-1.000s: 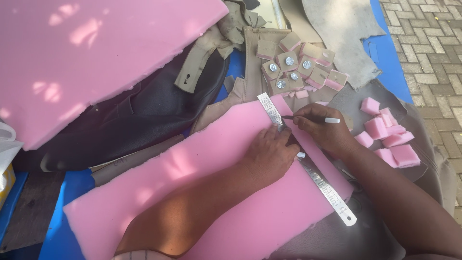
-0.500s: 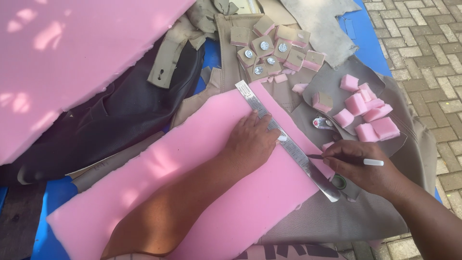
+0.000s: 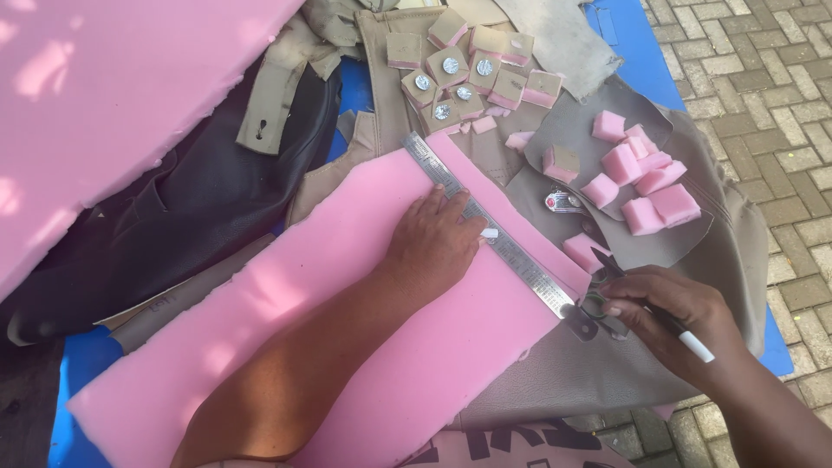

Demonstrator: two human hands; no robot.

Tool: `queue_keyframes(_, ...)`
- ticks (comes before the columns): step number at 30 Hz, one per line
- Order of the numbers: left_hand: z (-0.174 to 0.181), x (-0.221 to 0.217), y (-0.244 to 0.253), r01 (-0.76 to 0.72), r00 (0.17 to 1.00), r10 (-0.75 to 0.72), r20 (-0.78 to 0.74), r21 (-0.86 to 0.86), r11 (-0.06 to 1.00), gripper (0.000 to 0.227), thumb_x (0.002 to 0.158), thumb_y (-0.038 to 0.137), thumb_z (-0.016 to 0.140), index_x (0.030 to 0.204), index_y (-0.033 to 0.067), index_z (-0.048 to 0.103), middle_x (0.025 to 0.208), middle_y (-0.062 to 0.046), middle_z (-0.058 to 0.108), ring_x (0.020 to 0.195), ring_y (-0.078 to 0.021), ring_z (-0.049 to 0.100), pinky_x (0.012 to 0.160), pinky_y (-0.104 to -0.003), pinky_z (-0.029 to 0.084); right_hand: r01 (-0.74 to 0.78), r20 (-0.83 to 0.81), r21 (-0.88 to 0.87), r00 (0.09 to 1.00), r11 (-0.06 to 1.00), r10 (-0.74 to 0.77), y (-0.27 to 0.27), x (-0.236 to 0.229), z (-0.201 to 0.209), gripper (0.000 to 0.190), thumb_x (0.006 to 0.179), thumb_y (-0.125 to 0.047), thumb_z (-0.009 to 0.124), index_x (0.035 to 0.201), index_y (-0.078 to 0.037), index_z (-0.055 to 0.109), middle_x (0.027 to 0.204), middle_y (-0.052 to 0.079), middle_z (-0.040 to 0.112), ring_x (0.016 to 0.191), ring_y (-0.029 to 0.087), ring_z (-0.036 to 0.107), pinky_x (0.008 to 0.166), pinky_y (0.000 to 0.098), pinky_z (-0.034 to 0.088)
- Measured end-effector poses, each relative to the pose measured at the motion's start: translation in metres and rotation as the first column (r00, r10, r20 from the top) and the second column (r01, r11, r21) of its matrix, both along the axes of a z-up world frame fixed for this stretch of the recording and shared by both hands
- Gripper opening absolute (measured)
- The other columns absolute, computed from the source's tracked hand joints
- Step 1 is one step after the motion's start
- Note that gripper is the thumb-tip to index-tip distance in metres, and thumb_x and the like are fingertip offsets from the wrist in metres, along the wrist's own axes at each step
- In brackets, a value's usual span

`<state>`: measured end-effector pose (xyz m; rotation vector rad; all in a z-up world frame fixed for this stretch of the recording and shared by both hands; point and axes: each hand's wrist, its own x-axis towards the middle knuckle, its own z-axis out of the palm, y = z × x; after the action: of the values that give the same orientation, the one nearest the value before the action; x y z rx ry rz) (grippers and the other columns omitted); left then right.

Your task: Marking parallel lines on a foam sheet with a ruler and marker, then cutting it with scissors

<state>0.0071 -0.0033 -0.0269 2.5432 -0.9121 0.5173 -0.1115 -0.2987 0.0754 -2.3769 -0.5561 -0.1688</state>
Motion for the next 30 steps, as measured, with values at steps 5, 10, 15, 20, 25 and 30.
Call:
queue_keyframes(5, 0.011, -0.001, 0.007, 0.052, 0.997, -0.041, 0.072, -0.157, 0.986, 0.02, 0.086, 0.015, 0.074, 0.107, 0.015, 0.076, 0.13, -0.021, 0.063, 0.111, -0.0456, 0.062, 0.085, -0.052, 0.054, 0.026, 0.041, -0.108, 0.999, 0.994, -0.022, 0.047, -0.013, -0.011, 0.031, 0.082, -0.021, 0.081, 0.109, -0.014, 0.068, 0.1, 0.005, 0.068, 0.066, 0.012, 0.066, 0.056, 0.0236, 0.056)
queue_keyframes(10, 0.026, -0.001, 0.016, 0.036, 0.997, -0.008, 0.079, -0.371, 0.928, 0.019, 0.094, 0.013, 0.063, 0.11, 0.0088, 0.072, 0.124, -0.021, 0.066, 0.108, -0.0367, 0.067, 0.08, -0.048, 0.057, 0.052, 0.125, -0.179, 0.992, 0.982, -0.03, 0.047, -0.025, -0.024, 0.023, 0.085, -0.016, 0.077, 0.107, -0.015, 0.071, 0.111, 0.011, 0.074, 0.094, 0.021, 0.075, 0.074, 0.029, 0.059)
queue_keyframes(15, 0.028, 0.002, 0.029, 0.008, 0.996, -0.039, -0.075, -0.374, 0.927, 0.014, 0.095, 0.013, 0.059, 0.1, 0.0037, 0.068, 0.088, -0.01, 0.069, 0.075, -0.0335, 0.063, 0.06, -0.049, 0.05, -0.03, 0.163, -0.1, 0.986, 0.994, 0.046, 0.051, -0.029, -0.025, 0.023, 0.085, -0.012, 0.077, 0.106, -0.011, 0.066, 0.109, 0.005, 0.076, 0.089, 0.018, 0.072, 0.079, 0.0288, 0.058)
queue_keyframes(20, 0.045, -0.026, 0.03, 0.044, 0.993, -0.06, -0.1, -0.15, 0.988, 0.009, 0.091, 0.017, 0.064, 0.089, 0.0088, 0.067, 0.103, -0.014, 0.064, 0.092, -0.0361, 0.06, 0.067, -0.049, 0.049, -0.032, 0.191, -0.066, 0.981, 0.997, 0.044, 0.045, -0.032, -0.039, 0.027, 0.084, -0.015, 0.08, 0.107, -0.012, 0.067, 0.097, 0.003, 0.072, 0.089, 0.018, 0.071, 0.084, 0.0305, 0.057)
queue_keyframes(25, 0.036, -0.035, 0.02, 0.032, 0.99, -0.032, -0.14, -0.005, 0.999, 0.017, 0.093, 0.024, 0.066, 0.087, 0.0098, 0.071, 0.131, -0.024, 0.063, 0.117, -0.0433, 0.059, 0.082, -0.051, 0.049, -0.065, 0.206, -0.073, 0.975, 0.995, 0.079, 0.047, -0.032, -0.042, 0.03, 0.082, -0.015, 0.081, 0.107, -0.01, 0.065, 0.095, 0.005, 0.071, 0.084, 0.02, 0.069, 0.083, 0.0336, 0.057)
queue_keyframes(30, 0.022, -0.03, 0.018, 0.039, 0.997, -0.043, -0.065, -0.06, 0.997, 0.01, 0.087, 0.019, 0.068, 0.09, 0.01, 0.067, 0.122, -0.022, 0.066, 0.107, -0.0423, 0.061, 0.082, -0.052, 0.051, 0.045, 0.158, -0.081, 0.987, 0.996, -0.032, 0.055, -0.036, -0.039, 0.027, 0.08, -0.013, 0.083, 0.103, -0.014, 0.068, 0.104, 0.003, 0.076, 0.089, 0.014, 0.073, 0.079, 0.0256, 0.058)
